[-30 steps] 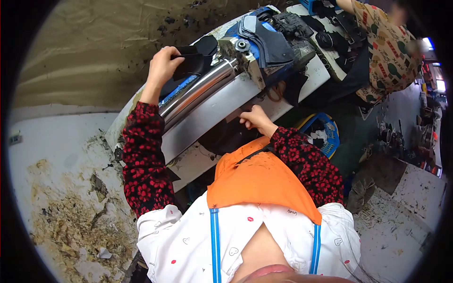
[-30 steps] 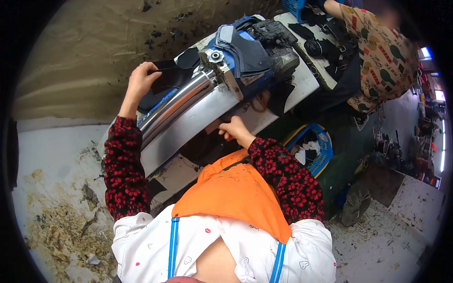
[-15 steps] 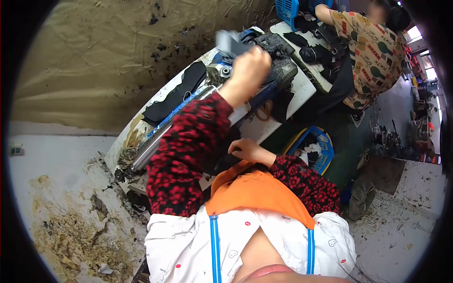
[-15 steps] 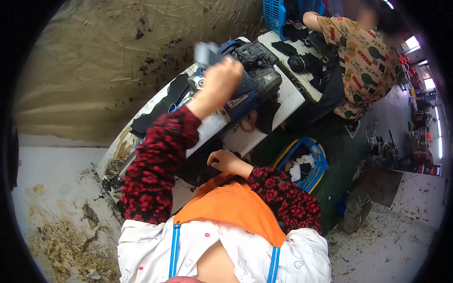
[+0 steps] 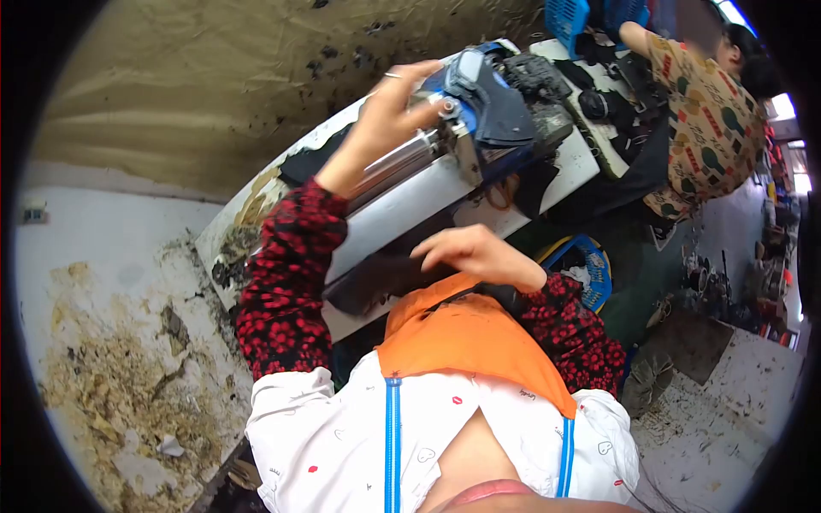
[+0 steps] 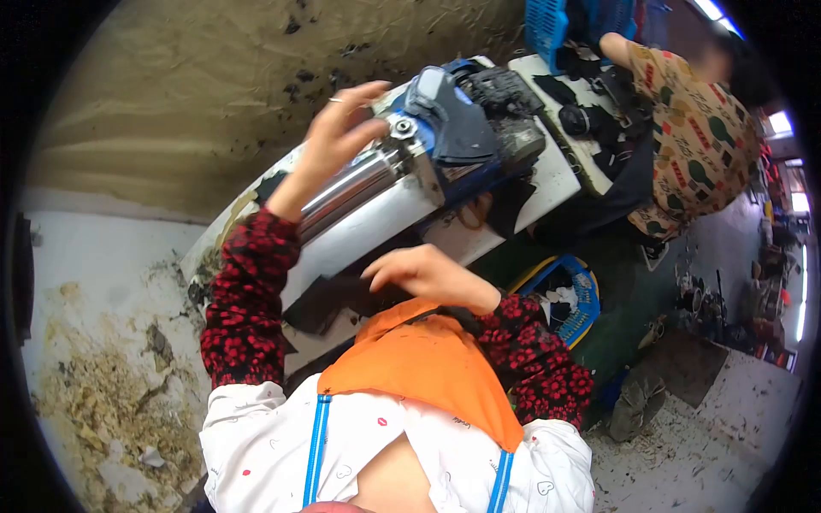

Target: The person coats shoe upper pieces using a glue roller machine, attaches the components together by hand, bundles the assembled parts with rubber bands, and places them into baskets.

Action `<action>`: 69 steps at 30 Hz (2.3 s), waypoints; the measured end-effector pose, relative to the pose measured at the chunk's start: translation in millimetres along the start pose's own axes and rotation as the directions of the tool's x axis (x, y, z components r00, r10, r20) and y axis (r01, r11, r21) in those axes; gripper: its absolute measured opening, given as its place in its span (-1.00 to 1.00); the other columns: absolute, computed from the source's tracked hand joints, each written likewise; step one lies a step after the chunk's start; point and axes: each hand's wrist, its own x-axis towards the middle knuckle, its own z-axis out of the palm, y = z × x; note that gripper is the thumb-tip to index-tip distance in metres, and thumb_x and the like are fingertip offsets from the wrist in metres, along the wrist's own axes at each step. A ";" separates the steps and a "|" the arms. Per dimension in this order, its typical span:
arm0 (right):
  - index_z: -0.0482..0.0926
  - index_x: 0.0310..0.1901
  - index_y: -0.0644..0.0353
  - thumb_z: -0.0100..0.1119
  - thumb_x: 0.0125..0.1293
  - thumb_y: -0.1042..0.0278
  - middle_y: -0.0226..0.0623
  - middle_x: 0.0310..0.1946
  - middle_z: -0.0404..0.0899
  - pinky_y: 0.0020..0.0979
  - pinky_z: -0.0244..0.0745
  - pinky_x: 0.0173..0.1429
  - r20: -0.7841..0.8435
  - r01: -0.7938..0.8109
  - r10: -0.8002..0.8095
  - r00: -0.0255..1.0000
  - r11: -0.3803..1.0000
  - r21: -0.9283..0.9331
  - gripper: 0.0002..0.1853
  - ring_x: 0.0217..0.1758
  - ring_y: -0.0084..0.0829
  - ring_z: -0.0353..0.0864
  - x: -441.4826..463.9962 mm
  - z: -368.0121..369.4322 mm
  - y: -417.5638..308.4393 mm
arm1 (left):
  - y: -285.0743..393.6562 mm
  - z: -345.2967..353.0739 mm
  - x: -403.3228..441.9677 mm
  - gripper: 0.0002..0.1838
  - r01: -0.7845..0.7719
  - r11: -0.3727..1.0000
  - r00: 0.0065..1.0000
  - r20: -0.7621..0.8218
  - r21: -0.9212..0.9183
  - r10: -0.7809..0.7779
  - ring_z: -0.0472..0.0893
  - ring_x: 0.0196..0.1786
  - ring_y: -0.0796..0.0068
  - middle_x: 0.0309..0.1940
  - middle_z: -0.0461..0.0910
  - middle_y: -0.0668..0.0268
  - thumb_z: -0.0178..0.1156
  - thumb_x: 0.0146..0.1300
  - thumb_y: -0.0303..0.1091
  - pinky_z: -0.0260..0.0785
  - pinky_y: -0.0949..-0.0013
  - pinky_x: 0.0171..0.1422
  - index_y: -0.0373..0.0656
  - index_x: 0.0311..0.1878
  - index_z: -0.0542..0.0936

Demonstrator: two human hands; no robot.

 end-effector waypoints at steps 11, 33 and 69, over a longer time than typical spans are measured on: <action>0.65 -0.06 0.25 0.01 0.27 0.47 -0.34 -0.18 0.67 -0.53 0.42 -0.23 -0.470 -0.447 0.531 0.705 0.847 0.287 -0.72 -0.32 -0.49 0.51 22.4 44.9 61.4 | -105.7 -69.9 -155.6 -0.60 0.546 0.741 0.732 0.208 0.392 -0.649 0.58 -0.03 0.09 -0.12 0.65 0.07 0.08 0.30 -0.10 0.39 0.25 0.05 -0.31 -0.14 0.64; 0.51 -0.02 0.43 0.32 0.12 0.23 -0.08 -0.20 0.60 -0.29 0.55 -0.15 -0.232 -0.654 0.738 0.634 0.671 0.349 -0.52 -0.34 -0.26 0.60 -29.3 -6.9 153.5 | -99.4 -128.7 -95.8 -0.84 0.578 0.816 0.805 -0.186 0.025 -0.564 0.54 -0.35 0.59 -0.40 0.65 0.35 0.19 0.14 -0.50 0.38 0.56 -0.18 -0.25 -0.20 0.66; 0.53 0.12 0.19 0.14 0.17 0.56 -0.30 -0.11 0.65 -0.46 0.42 -0.13 0.094 -0.217 0.233 0.968 0.963 -0.159 -0.58 -0.23 -0.40 0.53 -7.4 0.5 41.5 | 22.0 -4.5 -267.7 -0.59 0.856 0.465 0.493 0.626 -0.225 -0.604 0.52 -0.12 0.42 -0.07 0.61 0.26 0.24 0.19 -0.35 0.38 0.40 0.04 -0.30 0.08 0.51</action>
